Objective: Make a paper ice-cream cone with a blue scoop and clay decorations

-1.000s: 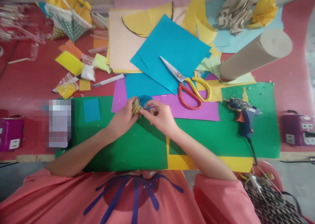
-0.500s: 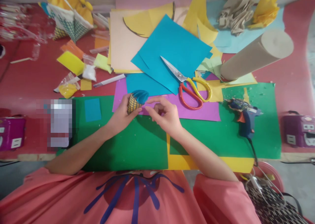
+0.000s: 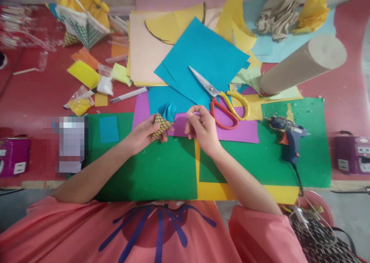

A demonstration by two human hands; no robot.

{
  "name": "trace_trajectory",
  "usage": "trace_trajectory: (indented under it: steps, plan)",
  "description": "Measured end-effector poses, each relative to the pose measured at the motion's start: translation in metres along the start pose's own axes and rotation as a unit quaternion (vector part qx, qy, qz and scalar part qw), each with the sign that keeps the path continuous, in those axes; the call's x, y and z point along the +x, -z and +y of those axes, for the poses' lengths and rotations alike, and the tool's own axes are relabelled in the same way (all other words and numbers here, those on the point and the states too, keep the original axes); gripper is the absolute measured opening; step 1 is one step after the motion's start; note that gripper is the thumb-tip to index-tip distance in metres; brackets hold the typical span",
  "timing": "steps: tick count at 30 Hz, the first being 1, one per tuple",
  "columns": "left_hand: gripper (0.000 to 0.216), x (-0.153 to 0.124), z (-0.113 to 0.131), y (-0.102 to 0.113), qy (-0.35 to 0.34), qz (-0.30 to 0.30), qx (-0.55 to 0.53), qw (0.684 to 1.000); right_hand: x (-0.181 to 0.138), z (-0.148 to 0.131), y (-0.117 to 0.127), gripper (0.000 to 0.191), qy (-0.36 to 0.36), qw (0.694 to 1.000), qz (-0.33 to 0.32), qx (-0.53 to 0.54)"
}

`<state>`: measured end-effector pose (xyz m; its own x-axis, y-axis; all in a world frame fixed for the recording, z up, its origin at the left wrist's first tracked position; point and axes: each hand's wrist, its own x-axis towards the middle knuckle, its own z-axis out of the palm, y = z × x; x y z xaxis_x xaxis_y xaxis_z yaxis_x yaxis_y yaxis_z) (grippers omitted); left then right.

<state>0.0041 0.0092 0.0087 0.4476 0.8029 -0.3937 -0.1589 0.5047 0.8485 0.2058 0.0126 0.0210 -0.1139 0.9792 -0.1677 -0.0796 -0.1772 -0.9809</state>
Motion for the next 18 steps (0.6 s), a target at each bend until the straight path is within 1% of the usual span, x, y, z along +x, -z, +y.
trace_trajectory:
  steps: [2, 5, 8, 9, 11, 13, 18]
  plan:
    - [0.048, -0.001, 0.002, -0.001, 0.019, -0.010, -0.017, 1.000, 0.000, 0.000, 0.000, 0.029, 0.001, 1.000, -0.003, 0.000]
    - [0.042, -0.001, 0.002, -0.002, 0.037, -0.004, -0.028, 0.999, -0.002, -0.001, -0.002, 0.033, 0.002, 1.000, 0.004, -0.018]
    - [0.044, -0.001, -0.002, 0.000, 0.039, 0.002, -0.019, 0.999, -0.006, -0.001, -0.003, 0.042, 0.016, 0.999, 0.023, -0.046]
    - [0.045, -0.001, -0.004, 0.001, 0.037, 0.001, -0.008, 0.999, -0.007, -0.001, -0.004, 0.043, 0.024, 0.998, 0.029, -0.055]
    - [0.047, -0.001, -0.008, 0.002, 0.033, -0.011, 0.017, 0.999, -0.010, 0.000, -0.005, 0.037, 0.036, 0.997, 0.029, -0.065]
    - [0.049, -0.001, -0.009, 0.002, 0.027, -0.023, 0.038, 0.999, -0.011, 0.000, -0.007, 0.030, 0.035, 0.997, 0.014, -0.066]
    - [0.056, -0.003, -0.004, -0.004, 0.005, -0.039, 0.069, 0.997, -0.010, 0.003, -0.009, 0.023, 0.012, 0.998, -0.015, -0.056]
